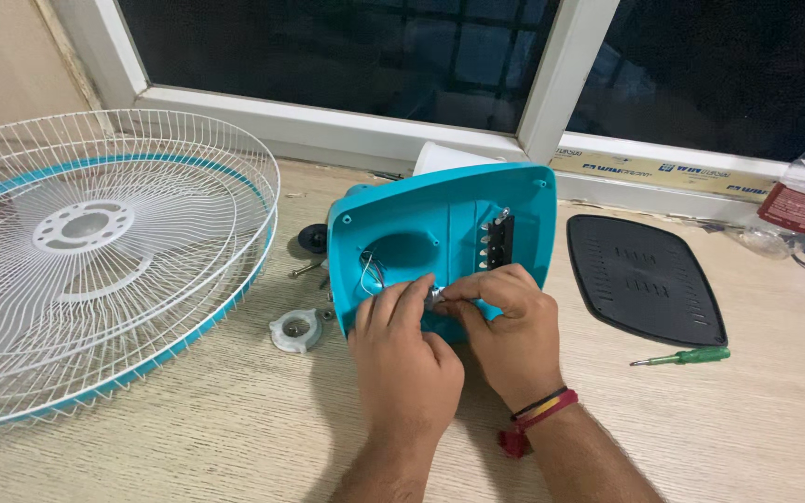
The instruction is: The person assembles the internal components of an electric fan. They place a black terminal block into the blue fan housing, secure it with screws, and then install a white plastic wire connector into the housing, also securing it with screws.
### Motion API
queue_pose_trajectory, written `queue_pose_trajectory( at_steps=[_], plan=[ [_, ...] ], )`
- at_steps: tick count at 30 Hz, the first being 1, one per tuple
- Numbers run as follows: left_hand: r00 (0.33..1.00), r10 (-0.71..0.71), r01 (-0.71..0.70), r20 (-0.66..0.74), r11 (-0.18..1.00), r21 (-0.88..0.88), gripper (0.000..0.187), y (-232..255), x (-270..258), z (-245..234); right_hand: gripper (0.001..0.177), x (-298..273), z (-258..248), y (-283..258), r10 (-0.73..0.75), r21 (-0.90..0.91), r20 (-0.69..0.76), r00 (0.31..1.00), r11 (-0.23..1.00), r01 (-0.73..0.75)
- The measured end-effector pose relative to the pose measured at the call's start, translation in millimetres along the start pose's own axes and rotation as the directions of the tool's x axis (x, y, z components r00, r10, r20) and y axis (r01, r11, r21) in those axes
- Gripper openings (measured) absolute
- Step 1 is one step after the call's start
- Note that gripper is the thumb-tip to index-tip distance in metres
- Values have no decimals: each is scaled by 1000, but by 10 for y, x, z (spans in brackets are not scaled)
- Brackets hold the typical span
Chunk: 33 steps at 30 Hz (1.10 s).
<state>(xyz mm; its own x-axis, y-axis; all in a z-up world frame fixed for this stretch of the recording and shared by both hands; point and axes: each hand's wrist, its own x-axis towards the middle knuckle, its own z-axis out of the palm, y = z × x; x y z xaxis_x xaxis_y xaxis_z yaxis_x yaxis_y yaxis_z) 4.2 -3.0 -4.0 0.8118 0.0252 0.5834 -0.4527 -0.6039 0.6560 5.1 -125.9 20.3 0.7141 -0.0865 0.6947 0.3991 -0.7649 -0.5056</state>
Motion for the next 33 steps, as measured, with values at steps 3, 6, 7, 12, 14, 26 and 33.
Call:
queue_pose_trajectory(
  at_steps=[3, 6, 7, 12, 14, 26, 33],
  plan=[
    [1000, 6, -6, -14, 1000, -22, 53, 9, 1, -17, 11, 7, 1, -12, 15, 1, 9, 1000, 1000, -15],
    [1000, -8, 8, -1, 1000, -29, 54, 20, 4, -30, 11, 16, -1, -26, 23, 0, 13, 1000, 1000, -23],
    [1000, -21, 21, 9, 999, -30, 55, 22, 5, -32, 11, 17, 0, -31, 25, 1, 14, 1000, 1000, -25],
    [1000, 5, -5, -9, 1000, -18, 53, 16, 15, -35, 13, 16, 3, -39, -1, -15, -6, 1000, 1000, 1],
    [1000, -5, 5, -3, 999, -36, 52, 15, 7, -38, 13, 14, 1, -35, 0, -18, -1, 1000, 1000, 0],
    [1000, -25, 25, 11, 999, -30, 51, 15, 12, -37, 13, 13, -6, -33, 35, -25, 26, 999, 999, -34],
    [999, 8, -10, -41, 998, -57, 43, 6, 19, -35, 8, 12, 37, -83, 101, 17, -30, 994, 995, -101]
  ],
)
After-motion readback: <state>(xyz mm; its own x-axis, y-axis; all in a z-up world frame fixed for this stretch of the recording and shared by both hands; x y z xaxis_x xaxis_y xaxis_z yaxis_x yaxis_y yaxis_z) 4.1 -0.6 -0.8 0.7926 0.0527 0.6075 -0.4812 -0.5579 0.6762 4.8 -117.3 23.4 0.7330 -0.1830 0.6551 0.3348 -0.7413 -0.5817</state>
